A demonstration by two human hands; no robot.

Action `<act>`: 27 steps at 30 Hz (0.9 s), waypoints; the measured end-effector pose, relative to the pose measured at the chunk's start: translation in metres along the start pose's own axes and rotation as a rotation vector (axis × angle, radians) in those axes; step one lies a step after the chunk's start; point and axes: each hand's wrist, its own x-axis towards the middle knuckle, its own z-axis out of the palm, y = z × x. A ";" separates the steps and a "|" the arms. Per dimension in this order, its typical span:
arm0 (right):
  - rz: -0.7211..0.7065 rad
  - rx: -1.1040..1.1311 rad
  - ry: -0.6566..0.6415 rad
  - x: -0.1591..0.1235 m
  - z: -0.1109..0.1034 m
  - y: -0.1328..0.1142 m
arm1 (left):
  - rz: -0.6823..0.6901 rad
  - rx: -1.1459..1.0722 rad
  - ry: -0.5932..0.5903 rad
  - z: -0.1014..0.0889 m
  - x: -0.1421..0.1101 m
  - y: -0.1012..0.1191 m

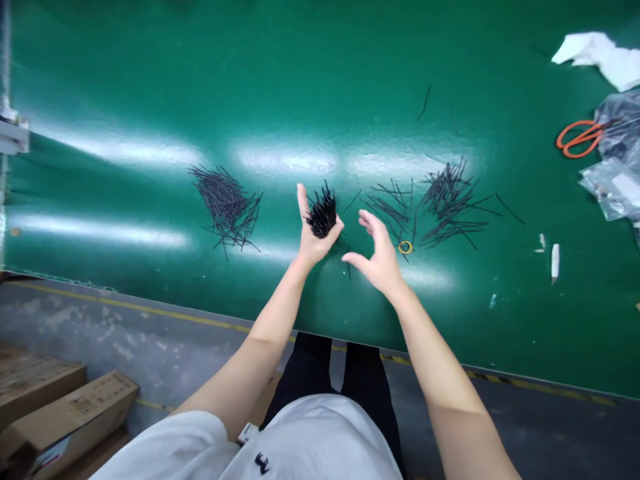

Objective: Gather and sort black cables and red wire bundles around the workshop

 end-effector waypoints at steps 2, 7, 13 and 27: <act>-0.071 0.137 -0.074 0.017 0.025 -0.005 | 0.266 0.247 -0.275 -0.008 0.005 -0.025; -0.074 0.367 -0.064 0.032 0.064 0.009 | 0.651 0.488 -0.407 -0.021 0.020 -0.055; -0.078 0.297 0.077 0.020 0.084 0.025 | 0.786 0.412 -0.407 -0.019 0.014 -0.052; -0.425 -0.552 -0.251 0.006 0.047 0.047 | 0.525 0.517 -0.335 -0.044 -0.007 -0.063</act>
